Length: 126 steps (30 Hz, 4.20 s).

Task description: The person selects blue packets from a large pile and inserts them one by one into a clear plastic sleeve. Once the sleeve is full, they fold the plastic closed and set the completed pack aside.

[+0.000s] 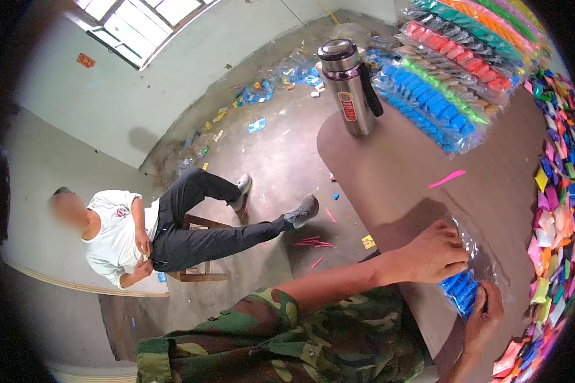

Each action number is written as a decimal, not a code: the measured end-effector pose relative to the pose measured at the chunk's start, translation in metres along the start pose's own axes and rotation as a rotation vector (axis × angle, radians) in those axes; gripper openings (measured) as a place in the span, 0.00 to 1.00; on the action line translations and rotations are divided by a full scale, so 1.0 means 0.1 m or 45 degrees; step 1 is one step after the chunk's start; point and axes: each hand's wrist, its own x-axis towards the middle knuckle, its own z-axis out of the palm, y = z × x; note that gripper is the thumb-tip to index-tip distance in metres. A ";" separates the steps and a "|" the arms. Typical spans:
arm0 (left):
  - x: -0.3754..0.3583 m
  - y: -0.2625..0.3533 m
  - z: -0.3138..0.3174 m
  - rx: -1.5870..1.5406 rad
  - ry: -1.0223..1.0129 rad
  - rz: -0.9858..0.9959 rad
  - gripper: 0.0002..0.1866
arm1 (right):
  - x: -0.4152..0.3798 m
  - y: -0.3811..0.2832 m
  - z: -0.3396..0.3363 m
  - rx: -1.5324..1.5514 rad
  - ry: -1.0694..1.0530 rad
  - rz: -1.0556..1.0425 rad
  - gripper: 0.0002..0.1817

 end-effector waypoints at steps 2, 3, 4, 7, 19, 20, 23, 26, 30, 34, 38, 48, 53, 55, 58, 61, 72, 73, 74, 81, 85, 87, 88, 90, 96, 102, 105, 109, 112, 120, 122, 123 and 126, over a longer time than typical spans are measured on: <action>-0.01 0.00 0.00 -0.025 -0.017 -0.025 0.10 | 0.01 0.00 0.01 -0.016 -0.002 0.027 0.10; -0.01 0.00 0.00 -0.042 -0.027 -0.034 0.10 | 0.01 0.01 0.02 -0.020 -0.007 0.057 0.10; -0.01 0.00 0.00 -0.034 -0.004 -0.014 0.09 | 0.01 0.00 0.02 -0.026 -0.011 0.088 0.10; -0.01 0.01 0.00 -0.018 0.034 0.034 0.08 | 0.01 -0.04 0.01 -0.050 -0.003 0.072 0.09; -0.01 -0.03 0.06 -0.035 -0.011 0.049 0.09 | 0.01 -0.06 0.01 -0.186 0.020 -0.025 0.13; -0.02 -0.04 0.06 -0.027 -0.021 0.061 0.09 | 0.00 -0.06 -0.01 -0.178 -0.006 -0.041 0.14; -0.01 -0.03 0.02 -0.035 -0.030 0.058 0.10 | 0.03 -0.15 -0.04 -0.218 -0.045 -0.118 0.15; -0.01 -0.03 0.02 -0.036 -0.044 0.043 0.11 | 0.07 -0.12 0.00 -0.283 -0.042 -0.187 0.14; 0.00 -0.03 0.03 -0.043 -0.074 0.002 0.10 | 0.11 -0.12 0.04 -0.133 -0.087 -0.090 0.11; 0.00 -0.03 0.03 -0.087 -0.074 -0.011 0.11 | 0.11 -0.07 0.07 -0.097 -0.119 -0.002 0.10; 0.02 -0.02 0.00 -0.073 -0.052 0.026 0.11 | 0.10 -0.15 0.07 -0.114 -0.121 0.032 0.09; 0.13 -0.07 -0.16 -0.098 -0.220 -0.043 0.08 | 0.18 -0.36 0.12 -0.170 0.046 -0.048 0.08; 0.16 0.01 -0.20 -0.076 -0.218 -0.100 0.08 | 0.19 -0.35 0.18 -0.284 0.135 -0.010 0.12; 0.16 0.03 -0.19 -0.078 -0.187 -0.111 0.06 | 0.18 -0.37 0.20 -0.365 0.165 -0.001 0.14; 0.18 0.06 -0.20 -0.092 -0.208 -0.112 0.06 | 0.15 -0.40 0.19 -0.380 0.321 -0.140 0.06; 0.20 0.07 -0.21 -0.063 -0.257 -0.113 0.05 | 0.10 -0.54 0.26 -0.357 0.383 -0.339 0.11; 0.17 0.12 -0.18 0.042 -0.227 -0.058 0.04 | -0.03 -0.45 0.42 -0.216 0.162 -0.139 0.14; 0.17 0.13 -0.18 0.047 -0.231 -0.063 0.04 | -0.03 -0.45 0.42 -0.222 0.154 -0.137 0.14; 0.16 0.14 -0.18 0.044 -0.223 -0.070 0.04 | -0.03 -0.46 0.42 -0.235 0.201 -0.155 0.14; 0.19 0.20 -0.19 0.047 -0.222 -0.073 0.04 | -0.18 -0.39 -0.20 -0.309 0.419 -0.154 0.15; 0.17 0.16 -0.17 0.025 -0.232 -0.106 0.04 | -0.44 0.03 -0.26 -0.275 0.440 -0.002 0.11; 0.17 0.15 -0.17 0.032 -0.239 -0.107 0.04 | -0.49 0.08 -0.25 -0.250 0.450 -0.049 0.09; 0.17 0.15 -0.17 0.033 -0.244 -0.106 0.05 | -0.50 0.09 -0.24 -0.240 0.456 -0.070 0.08; 0.17 0.15 -0.17 0.040 -0.248 -0.103 0.05 | -0.50 0.10 -0.23 -0.221 0.447 -0.063 0.06; 0.17 0.13 -0.17 0.009 -0.242 -0.105 0.06 | -0.51 0.16 -0.21 -0.215 0.464 -0.067 0.08; 0.17 0.13 -0.17 0.034 -0.264 -0.119 0.06 | -0.26 -0.25 -0.26 -0.198 0.461 -0.155 0.10; 0.19 0.16 -0.18 0.053 -0.278 -0.120 0.06 | -0.21 -0.16 -0.17 -0.135 0.313 -0.146 0.10; 0.16 0.11 -0.17 0.045 -0.267 -0.111 0.06 | -0.23 -0.06 -0.06 -0.155 0.271 -0.142 0.09; 0.17 0.12 -0.17 0.031 -0.258 -0.126 0.06 | -0.22 -0.07 -0.08 -0.125 0.221 -0.084 0.08; 0.16 0.13 -0.15 0.027 -0.246 -0.118 0.07 | -0.19 -0.16 -0.06 -0.222 0.274 -0.189 0.08; 0.18 0.15 -0.16 0.029 -0.249 -0.121 0.07 | -0.19 -0.11 -0.06 -0.199 0.197 -0.190 0.08; 0.18 0.15 -0.17 0.036 -0.258 -0.125 0.06 | -0.20 -0.08 -0.05 -0.174 0.167 -0.168 0.08; 0.19 0.16 -0.19 0.039 -0.272 -0.134 0.06 | -0.19 -0.08 -0.06 -0.164 0.095 -0.099 0.08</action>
